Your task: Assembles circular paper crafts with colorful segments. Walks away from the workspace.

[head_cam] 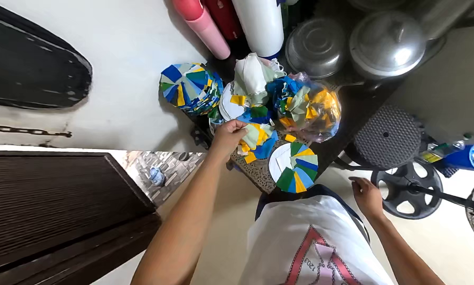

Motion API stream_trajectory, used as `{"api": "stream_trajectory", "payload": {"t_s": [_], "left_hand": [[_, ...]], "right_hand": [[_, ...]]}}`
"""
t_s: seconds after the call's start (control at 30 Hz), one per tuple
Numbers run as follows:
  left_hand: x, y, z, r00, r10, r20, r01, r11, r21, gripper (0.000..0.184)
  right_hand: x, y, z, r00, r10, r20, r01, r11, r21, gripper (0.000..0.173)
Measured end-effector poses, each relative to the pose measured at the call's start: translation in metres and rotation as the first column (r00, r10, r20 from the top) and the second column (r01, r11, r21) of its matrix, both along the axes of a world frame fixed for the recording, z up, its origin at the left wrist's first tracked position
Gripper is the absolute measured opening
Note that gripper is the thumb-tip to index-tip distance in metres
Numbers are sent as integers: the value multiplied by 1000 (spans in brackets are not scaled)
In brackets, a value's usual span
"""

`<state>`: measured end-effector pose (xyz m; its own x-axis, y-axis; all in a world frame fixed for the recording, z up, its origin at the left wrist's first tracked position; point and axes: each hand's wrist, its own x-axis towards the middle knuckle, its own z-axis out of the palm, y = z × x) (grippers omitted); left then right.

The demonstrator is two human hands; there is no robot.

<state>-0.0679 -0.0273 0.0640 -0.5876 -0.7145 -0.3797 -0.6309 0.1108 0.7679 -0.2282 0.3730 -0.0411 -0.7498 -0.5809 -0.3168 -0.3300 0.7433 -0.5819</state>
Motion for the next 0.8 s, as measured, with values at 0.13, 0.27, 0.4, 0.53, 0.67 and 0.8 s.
{"api": "stream_trajectory", "payload": {"t_s": [0.13,0.27,0.4,0.53,0.67,0.8], "left_hand": [[4,13,21,996,-49,-79,50,999,18,12],[4,39,37,973,-186,-136,183,983,-34,9],[7,50,40,967,-183,-176,168,981,-97,7],[12,40,29,983,-95,-157,65,981,-185,11],[12,26,20,993,-20,-117,-4,980,-200,22],[8,20,12,992,-17,-123,-14,968,-252,18]], "right_hand": [[-2,-79,45,992,60,-112,-98,922,-375,23],[5,-160,94,930,315,188,-177,834,-523,32],[15,-210,120,776,448,443,-150,814,-561,31],[19,-249,109,816,409,408,-151,832,-533,12],[13,-280,119,870,486,79,-449,849,-277,20],[7,-296,115,826,563,-3,-548,802,-239,31]]}}
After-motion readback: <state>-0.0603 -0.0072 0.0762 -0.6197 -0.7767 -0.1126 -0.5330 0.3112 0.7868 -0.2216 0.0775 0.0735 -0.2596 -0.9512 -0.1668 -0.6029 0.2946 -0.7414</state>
